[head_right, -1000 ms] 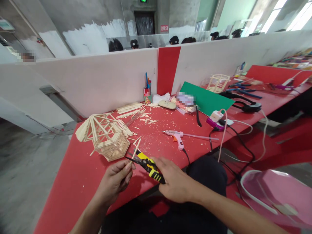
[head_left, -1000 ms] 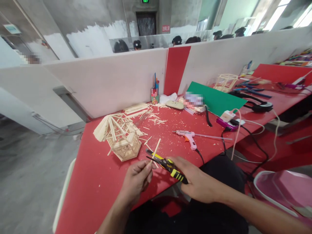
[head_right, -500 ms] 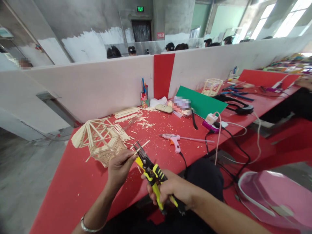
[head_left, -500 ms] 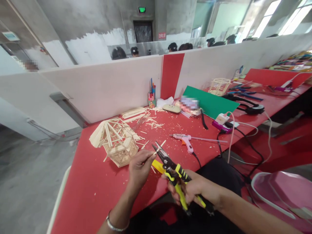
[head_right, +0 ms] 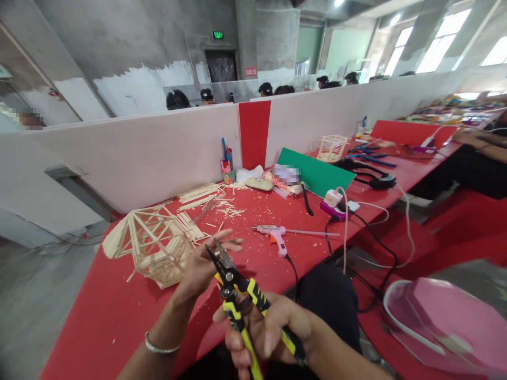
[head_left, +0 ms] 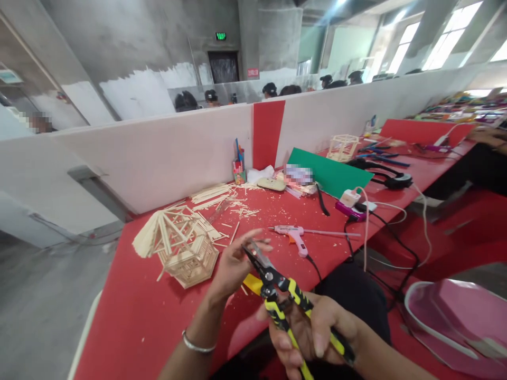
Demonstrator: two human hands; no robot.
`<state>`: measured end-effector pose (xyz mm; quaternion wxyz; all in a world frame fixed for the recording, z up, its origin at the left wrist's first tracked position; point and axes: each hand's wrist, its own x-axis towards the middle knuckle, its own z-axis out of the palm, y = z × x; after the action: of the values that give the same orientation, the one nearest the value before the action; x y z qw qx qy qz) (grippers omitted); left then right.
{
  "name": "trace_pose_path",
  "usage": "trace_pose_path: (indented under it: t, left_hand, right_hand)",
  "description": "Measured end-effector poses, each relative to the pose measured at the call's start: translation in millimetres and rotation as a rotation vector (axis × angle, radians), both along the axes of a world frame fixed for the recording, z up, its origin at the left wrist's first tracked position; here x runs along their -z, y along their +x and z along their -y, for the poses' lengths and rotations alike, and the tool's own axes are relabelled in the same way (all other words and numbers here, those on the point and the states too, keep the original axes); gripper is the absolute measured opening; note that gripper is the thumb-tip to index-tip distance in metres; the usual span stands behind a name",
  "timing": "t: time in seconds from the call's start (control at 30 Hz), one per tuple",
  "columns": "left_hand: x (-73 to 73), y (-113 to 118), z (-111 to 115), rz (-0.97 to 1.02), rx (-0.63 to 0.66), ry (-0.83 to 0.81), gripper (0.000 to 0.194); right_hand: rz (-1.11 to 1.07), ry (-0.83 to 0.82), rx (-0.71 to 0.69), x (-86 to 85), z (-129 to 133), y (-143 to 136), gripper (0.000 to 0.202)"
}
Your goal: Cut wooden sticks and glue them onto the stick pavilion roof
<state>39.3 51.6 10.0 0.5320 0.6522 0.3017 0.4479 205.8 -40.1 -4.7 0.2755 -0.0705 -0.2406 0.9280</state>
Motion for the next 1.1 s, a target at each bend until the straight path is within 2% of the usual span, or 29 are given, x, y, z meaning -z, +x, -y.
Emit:
trace_pose_path:
  t: [0.07,0.13,0.2,0.27,0.37,0.4,0.47,0.6,0.87,1.1]
  left_hand:
    - [-0.3,-7.9,8.8,-0.039,-0.01,0.016,0.021]
    - [2.8,-16.7,15.2,-0.094,-0.057,0.04,0.02]
    - [7.3,-23.4,21.8,-0.092,-0.163,0.02,0.022]
    - [11.5,-25.8,30.1,-0.047,-0.228,-0.05,0.032]
    - [14.9,-21.5,44.9,-0.008,-0.233,-0.134,0.041]
    - [15.2,-18.8,49.4,-0.006,-0.235,-0.139,0.042]
    - [15.3,-13.8,56.5,-0.003,-0.265,-0.118,0.042]
    - [16.0,-11.3,62.1,-0.003,-0.37,-0.029,0.043]
    - [17.3,-24.7,70.7,-0.184,-0.627,0.114,0.035]
    - [14.8,-28.4,76.0,-0.255,-0.674,0.302,0.032]
  right_hand:
    - [-0.028,-0.02,-0.04,1.6,1.2,-1.7,0.07]
    - [0.004,-0.018,-0.041,3.2,3.8,-0.3,0.072]
    - [0.15,0.067,0.022,5.4,8.3,3.3,0.074]
    - [0.481,0.251,0.203,8.1,13.5,6.6,0.073]
    - [1.145,0.613,0.6,13.0,17.9,4.5,0.071]
    - [1.312,0.718,0.693,14.6,17.9,1.5,0.07]
    - [1.506,0.883,0.761,17.3,16.3,-7.1,0.071]
    - [1.592,1.069,0.765,18.0,12.9,-26.9,0.072]
    - [1.63,1.184,0.884,21.7,16.7,-53.8,0.075]
    - [1.636,1.236,0.923,21.5,21.9,-63.2,0.07]
